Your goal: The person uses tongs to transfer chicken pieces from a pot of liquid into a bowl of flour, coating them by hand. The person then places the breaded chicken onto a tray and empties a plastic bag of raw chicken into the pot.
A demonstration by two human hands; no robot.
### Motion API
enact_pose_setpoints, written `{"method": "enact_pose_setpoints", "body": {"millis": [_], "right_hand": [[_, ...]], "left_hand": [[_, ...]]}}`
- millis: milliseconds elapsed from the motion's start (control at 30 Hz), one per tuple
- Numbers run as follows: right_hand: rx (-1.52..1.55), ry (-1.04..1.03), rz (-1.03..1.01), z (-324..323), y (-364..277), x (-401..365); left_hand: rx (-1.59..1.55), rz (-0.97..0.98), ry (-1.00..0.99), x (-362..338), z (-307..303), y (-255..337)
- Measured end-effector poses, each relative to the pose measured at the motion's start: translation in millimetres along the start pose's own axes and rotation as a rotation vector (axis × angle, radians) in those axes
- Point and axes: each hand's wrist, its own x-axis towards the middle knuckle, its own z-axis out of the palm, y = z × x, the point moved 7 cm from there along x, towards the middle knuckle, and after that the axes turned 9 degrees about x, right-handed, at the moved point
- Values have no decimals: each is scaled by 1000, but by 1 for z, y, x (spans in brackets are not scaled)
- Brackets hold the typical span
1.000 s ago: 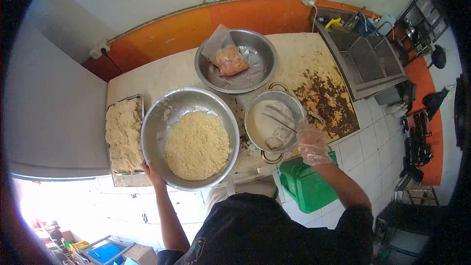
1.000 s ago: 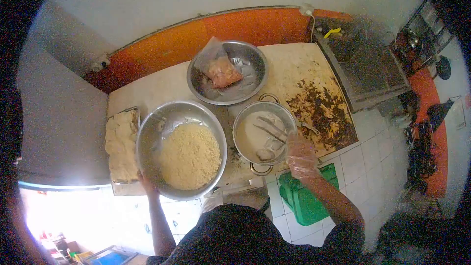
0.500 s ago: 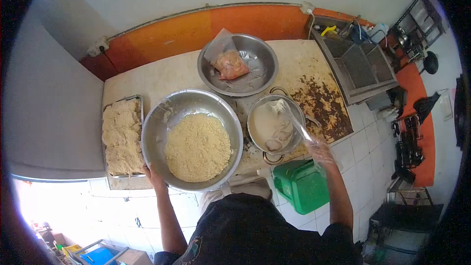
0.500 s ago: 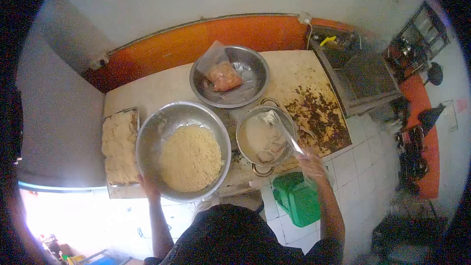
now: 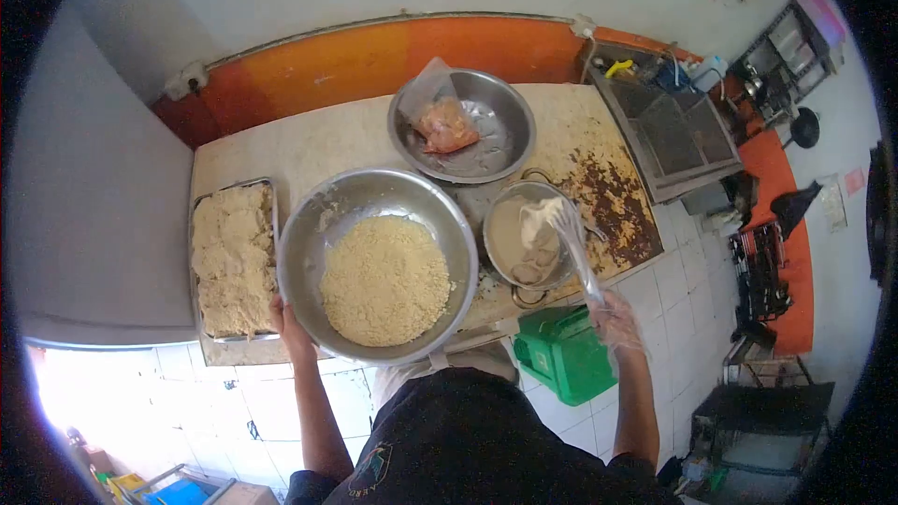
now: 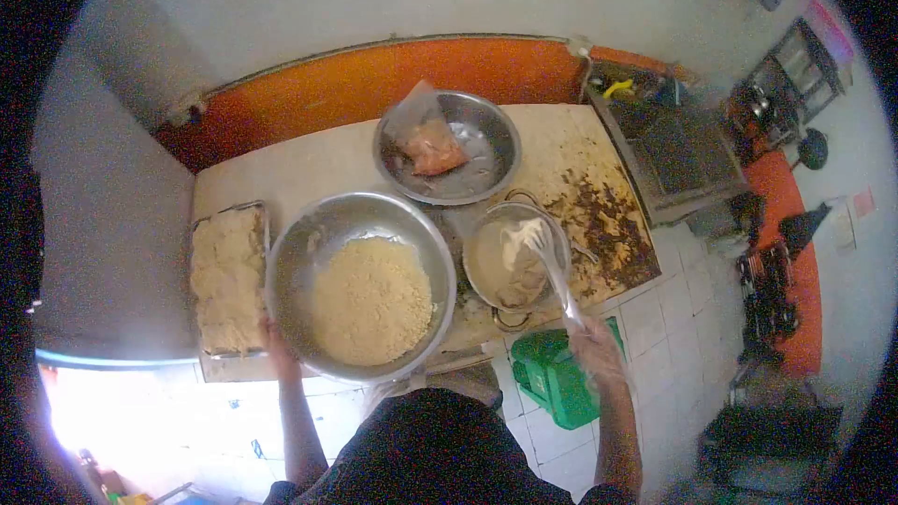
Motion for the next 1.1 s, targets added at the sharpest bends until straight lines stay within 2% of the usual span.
{"method": "enact_pose_setpoints", "body": {"millis": [33, 67, 100, 133, 200, 233, 267, 367, 400, 467, 533, 567, 600, 633, 667, 700, 733, 767, 867, 900, 967, 1000, 1067, 1100], "right_hand": [[-15, 32, -65, 7, 0, -1], [-27, 34, -132, 22, 0, 0], [-53, 51, -107, 31, 7, 2], [-77, 64, -88, 34, 15, 5], [192, -20, 10, 32, 41, 13], [55, 9, -19, 14, 78, 35], [-80, 58, -53, 3, 102, 54], [46, 61, -58, 8, 6, -9], [41, 54, -63, -1, 13, -1], [341, 114, 160, -35, 52, 13], [267, 125, 110, -21, 42, 3], [190, 141, 64, -11, 30, -4], [118, 168, 31, -3, 24, -9], [47, 204, 3, 0, 24, -11], [118, 83, -8, 14, 39, 2], [346, 62, 92, 44, 3, -21], [309, 83, 144, 52, 8, -18], [269, 86, 192, 58, 16, -11], [332, 137, 211, 60, -10, -25], [338, 148, 217, 54, -16, -27], [142, 142, 177, 42, -28, -28], [152, 154, 171, 38, -25, -26], [-319, 221, -392, 33, -46, -22], [-320, 230, -390, 31, -35, -15]], "left_hand": [[-8, -9, 18, -2, -4, 8], [173, 28, -20, 15, -20, -19], [207, 133, 11, 32, -33, -48], [143, 37, -63, 22, -26, -33], [264, 34, 49, 11, -16, -3], [176, 68, 82, 8, -14, 7], [219, 36, 60, 4, -10, 18], [112, -4, 23, -1, -2, 33], [146, 27, 13, 2, -3, 31], [182, 54, 1, 6, -9, 23], [393, -67, 44, 15, -19, -7], [629, 78, 21, 27, -24, -42], [1115, 368, -39, 39, -27, -75], [306, -40, -109, 32, -29, -54], [631, 255, -95, 41, -32, -67], [745, 454, 123, 27, -30, -44], [453, 321, 36, 14, -14, -3], [42, 55, -26, 13, -5, 3], [54, 32, -46, 21, -10, -10], [123, 75, -3, 13, -7, 6], [77, 97, -60, 23, -10, -7], [22, 121, -97, 29, -7, -10], [-54, 85, -105, 21, 1, 3], [-121, 39, -102, 16, 2, 5]]}}
